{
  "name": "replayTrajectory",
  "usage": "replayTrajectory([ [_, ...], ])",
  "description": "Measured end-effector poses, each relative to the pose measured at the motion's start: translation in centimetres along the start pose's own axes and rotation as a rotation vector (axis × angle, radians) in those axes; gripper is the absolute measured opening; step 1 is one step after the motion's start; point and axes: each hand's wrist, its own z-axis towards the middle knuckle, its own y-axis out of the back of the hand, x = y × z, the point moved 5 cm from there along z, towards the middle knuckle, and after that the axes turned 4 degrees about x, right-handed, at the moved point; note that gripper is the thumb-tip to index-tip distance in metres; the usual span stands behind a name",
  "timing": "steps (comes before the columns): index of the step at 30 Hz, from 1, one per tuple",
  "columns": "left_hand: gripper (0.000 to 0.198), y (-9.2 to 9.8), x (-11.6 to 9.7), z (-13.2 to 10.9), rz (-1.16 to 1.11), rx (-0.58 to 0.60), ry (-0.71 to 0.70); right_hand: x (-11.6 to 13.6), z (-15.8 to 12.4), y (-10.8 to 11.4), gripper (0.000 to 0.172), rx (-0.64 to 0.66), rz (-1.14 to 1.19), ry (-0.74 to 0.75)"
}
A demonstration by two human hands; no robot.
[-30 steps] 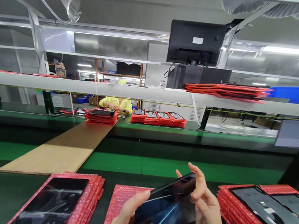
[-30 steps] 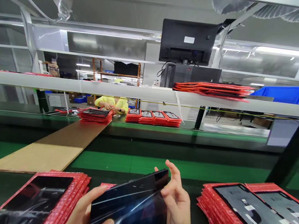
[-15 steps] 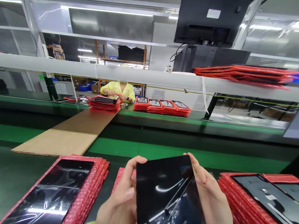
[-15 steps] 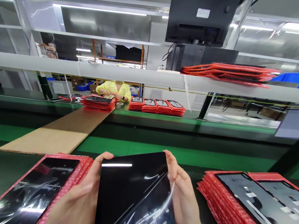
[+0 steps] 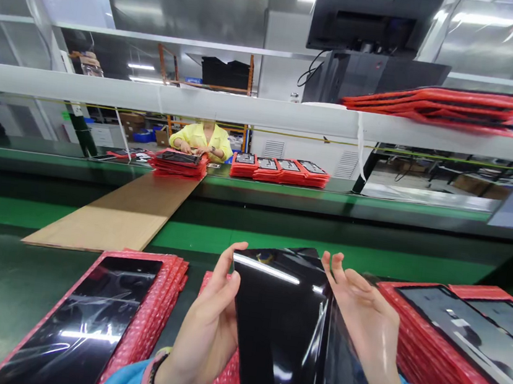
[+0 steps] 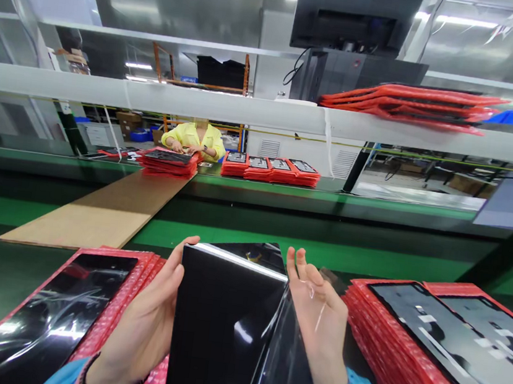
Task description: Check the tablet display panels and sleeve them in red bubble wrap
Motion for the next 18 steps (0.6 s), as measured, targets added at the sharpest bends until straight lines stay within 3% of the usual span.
replayTrajectory([
  [8, 0.044, 0.0, 0.2, 0.7, -0.035, -0.035, -0.021, -0.2, 0.7, 1.1, 0.016, -0.053, -0.094, -0.047],
  [12, 0.04, 0.3, 0.0, 0.9, 0.099, -0.077, -0.05, -0.3, 0.7, 0.9, 0.015, -0.041, -0.131, -0.031],
  [18, 0.029, 0.8, -0.7, 0.7, 0.322, -0.147, -0.231, -0.1, -0.8, -0.3, 0.011, 0.029, -0.292, 0.035],
])
